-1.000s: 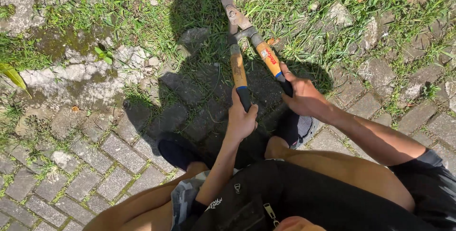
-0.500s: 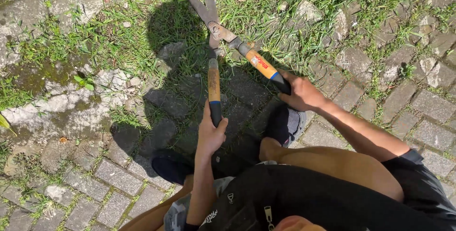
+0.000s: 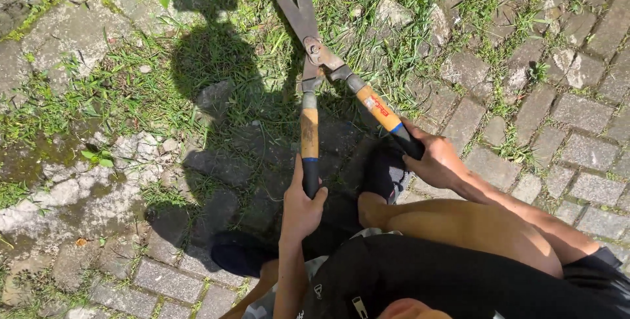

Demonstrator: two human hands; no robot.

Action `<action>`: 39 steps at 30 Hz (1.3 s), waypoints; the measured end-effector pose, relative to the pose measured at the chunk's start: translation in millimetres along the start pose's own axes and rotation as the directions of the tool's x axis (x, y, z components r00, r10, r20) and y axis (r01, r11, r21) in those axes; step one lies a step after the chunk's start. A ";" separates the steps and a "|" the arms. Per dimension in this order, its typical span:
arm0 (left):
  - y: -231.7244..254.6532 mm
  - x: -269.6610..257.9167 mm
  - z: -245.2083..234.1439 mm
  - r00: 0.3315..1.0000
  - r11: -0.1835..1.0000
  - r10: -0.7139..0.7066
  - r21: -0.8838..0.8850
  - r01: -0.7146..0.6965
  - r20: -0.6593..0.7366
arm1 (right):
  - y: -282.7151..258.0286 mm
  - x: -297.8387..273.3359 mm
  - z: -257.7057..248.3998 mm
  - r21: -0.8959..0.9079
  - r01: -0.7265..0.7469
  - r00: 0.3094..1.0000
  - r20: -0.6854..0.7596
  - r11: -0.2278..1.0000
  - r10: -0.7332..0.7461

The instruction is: Trimming grass growing in the crevices of paving stones using manual garden shears.

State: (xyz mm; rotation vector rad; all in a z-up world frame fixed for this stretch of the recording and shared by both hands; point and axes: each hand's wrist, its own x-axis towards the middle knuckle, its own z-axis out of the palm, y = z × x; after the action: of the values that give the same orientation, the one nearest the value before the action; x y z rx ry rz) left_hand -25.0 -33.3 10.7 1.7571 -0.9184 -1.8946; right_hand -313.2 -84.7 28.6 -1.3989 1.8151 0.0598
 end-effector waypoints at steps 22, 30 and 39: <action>4.0 52.3 11.0 0.994 0.995 0.098 -0.005 -0.098 0.055 | 24.6 11.4 -2.9 0.150 -0.052 0.988 -0.134 0.987 0.072; 12.1 78.8 12.5 0.992 0.994 0.110 -0.002 -0.110 0.057 | 32.7 38.2 -21.3 0.129 -0.001 0.996 -0.086 0.992 0.012; 13.7 95.0 56.4 0.976 0.972 0.198 0.111 -0.207 0.092 | 20.8 59.4 11.9 0.178 0.077 0.993 0.073 0.981 -0.091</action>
State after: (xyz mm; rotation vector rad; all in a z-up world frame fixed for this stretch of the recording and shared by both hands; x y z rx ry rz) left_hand -94.8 -96.6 -48.5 1.5922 -1.2156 -1.8228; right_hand -326.1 -117.5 -25.0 -1.3278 1.6511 -0.0848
